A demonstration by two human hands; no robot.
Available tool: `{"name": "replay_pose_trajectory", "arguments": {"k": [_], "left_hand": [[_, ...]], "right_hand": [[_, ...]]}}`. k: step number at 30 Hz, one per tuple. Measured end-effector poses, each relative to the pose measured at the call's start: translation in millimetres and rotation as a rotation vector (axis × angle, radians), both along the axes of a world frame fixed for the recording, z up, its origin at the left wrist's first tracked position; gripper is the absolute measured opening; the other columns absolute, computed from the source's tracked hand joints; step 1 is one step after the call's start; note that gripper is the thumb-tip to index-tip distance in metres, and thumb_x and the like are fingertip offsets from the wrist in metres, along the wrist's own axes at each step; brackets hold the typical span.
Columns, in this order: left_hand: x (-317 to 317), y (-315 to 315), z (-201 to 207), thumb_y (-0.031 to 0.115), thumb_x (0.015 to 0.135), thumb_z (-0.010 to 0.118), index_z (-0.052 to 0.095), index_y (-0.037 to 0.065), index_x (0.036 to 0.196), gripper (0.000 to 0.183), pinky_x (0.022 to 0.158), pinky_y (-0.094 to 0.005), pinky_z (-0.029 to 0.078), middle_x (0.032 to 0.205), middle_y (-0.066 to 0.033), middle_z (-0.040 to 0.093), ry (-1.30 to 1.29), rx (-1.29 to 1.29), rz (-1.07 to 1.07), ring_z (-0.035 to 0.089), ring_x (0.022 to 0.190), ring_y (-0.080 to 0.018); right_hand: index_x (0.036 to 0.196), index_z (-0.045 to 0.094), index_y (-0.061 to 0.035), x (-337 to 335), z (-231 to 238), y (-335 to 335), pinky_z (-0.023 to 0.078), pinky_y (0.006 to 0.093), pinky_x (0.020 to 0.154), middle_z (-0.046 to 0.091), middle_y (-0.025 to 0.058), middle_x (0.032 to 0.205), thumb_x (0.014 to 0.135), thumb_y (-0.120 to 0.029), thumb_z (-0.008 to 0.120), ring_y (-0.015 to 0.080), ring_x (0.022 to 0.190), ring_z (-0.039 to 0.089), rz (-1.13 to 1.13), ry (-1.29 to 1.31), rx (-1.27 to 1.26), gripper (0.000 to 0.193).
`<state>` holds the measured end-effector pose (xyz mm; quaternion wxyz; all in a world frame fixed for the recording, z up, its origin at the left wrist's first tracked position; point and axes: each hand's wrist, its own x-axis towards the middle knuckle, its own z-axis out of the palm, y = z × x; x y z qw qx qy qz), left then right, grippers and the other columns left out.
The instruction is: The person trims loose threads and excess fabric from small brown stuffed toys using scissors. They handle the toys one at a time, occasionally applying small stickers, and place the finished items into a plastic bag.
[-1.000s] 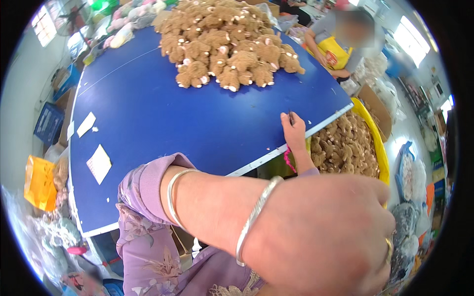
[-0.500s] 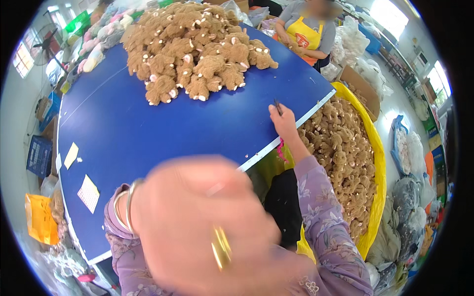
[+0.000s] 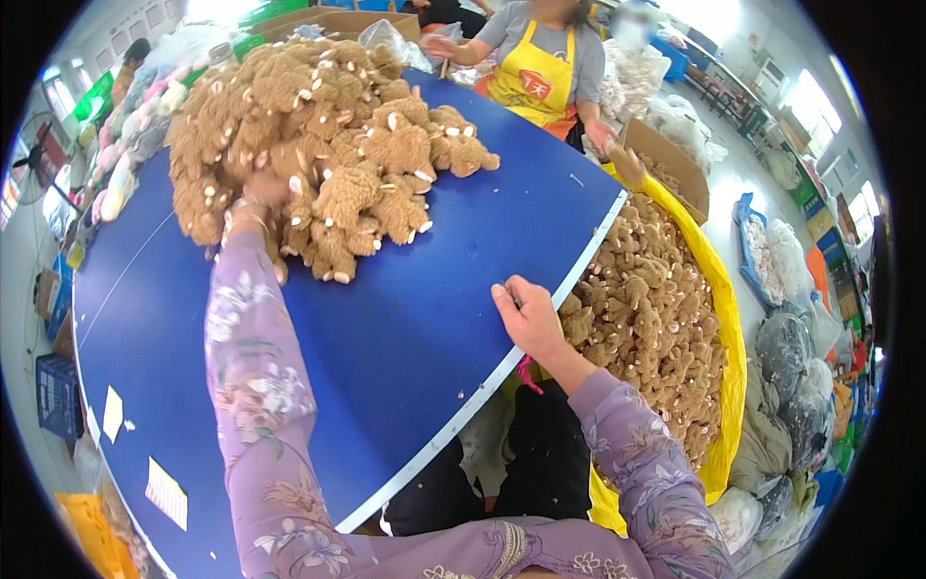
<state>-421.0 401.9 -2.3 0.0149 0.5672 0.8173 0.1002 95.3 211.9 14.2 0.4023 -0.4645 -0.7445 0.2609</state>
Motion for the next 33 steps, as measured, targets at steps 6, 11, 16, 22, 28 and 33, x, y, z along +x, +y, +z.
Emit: {"name": "replay_pose_trajectory", "arguments": {"k": [6,11,16,22,28,33], "left_hand": [[68,-33,22,0.032,0.076,0.057,0.062,0.003,0.111,0.045,0.097,-0.0540,0.038,0.099,-0.0218,0.067,0.202,-0.155,-0.237,0.064,0.099,-0.0374],[127,-112,23,0.064,0.077,0.057,0.054,0.003,0.127,0.078,0.102,-0.0523,0.037,0.130,-0.0231,0.053,0.133,0.025,-0.216,0.047,0.120,-0.0470],[207,-182,56,0.068,0.078,0.054,0.044,0.005,0.138,0.088,0.107,-0.0497,0.032,0.144,-0.0237,0.038,0.038,0.059,-0.294,0.041,0.127,-0.0464],[243,-228,62,0.040,0.089,0.056,0.047,0.002,0.132,0.057,0.106,-0.0426,0.034,0.135,-0.0203,0.048,-0.179,0.524,-0.667,0.046,0.124,-0.0369],[287,-333,77,0.006,0.081,0.060,0.058,0.003,0.099,0.019,0.083,-0.0409,0.043,0.095,-0.0136,0.059,-0.261,0.798,-0.637,0.054,0.091,-0.0322],[314,-360,41,0.004,0.083,0.062,0.062,0.002,0.098,0.015,0.058,-0.0302,0.049,0.079,-0.0086,0.064,-0.645,0.412,-0.621,0.062,0.064,-0.0201]], "right_hand": [[0.072,0.050,0.0004,9,-2,-8,0.036,0.0381,0.048,0.046,0.0178,0.057,0.090,-0.021,0.061,0.0313,0.048,0.046,-0.080,0.013,-0.005,0.030],[0.070,0.049,0.0001,6,-5,-6,0.037,0.0400,0.048,0.047,0.0196,0.057,0.090,-0.023,0.060,0.0382,0.052,0.048,-0.050,-0.024,0.091,0.033],[0.078,0.051,-0.0019,1,-6,-8,0.041,0.0455,0.056,0.056,0.0206,0.069,0.092,-0.027,0.057,0.0423,0.067,0.056,-0.037,-0.100,0.189,0.030],[0.080,0.051,-0.0010,8,-15,-26,0.043,0.0382,0.060,0.053,0.0116,0.065,0.098,-0.030,0.047,0.0262,0.062,0.056,-0.048,0.238,0.091,0.035],[0.088,0.059,0.0001,21,-11,-14,0.044,0.0274,0.059,0.058,0.0029,0.074,0.098,-0.025,0.047,0.0112,0.061,0.051,-0.030,0.512,-0.253,0.029],[0.099,0.060,0.0015,19,5,-28,0.048,0.0308,0.074,0.062,0.0079,0.080,0.092,-0.027,0.057,0.0197,0.079,0.061,0.037,0.228,-0.265,0.030]]}}
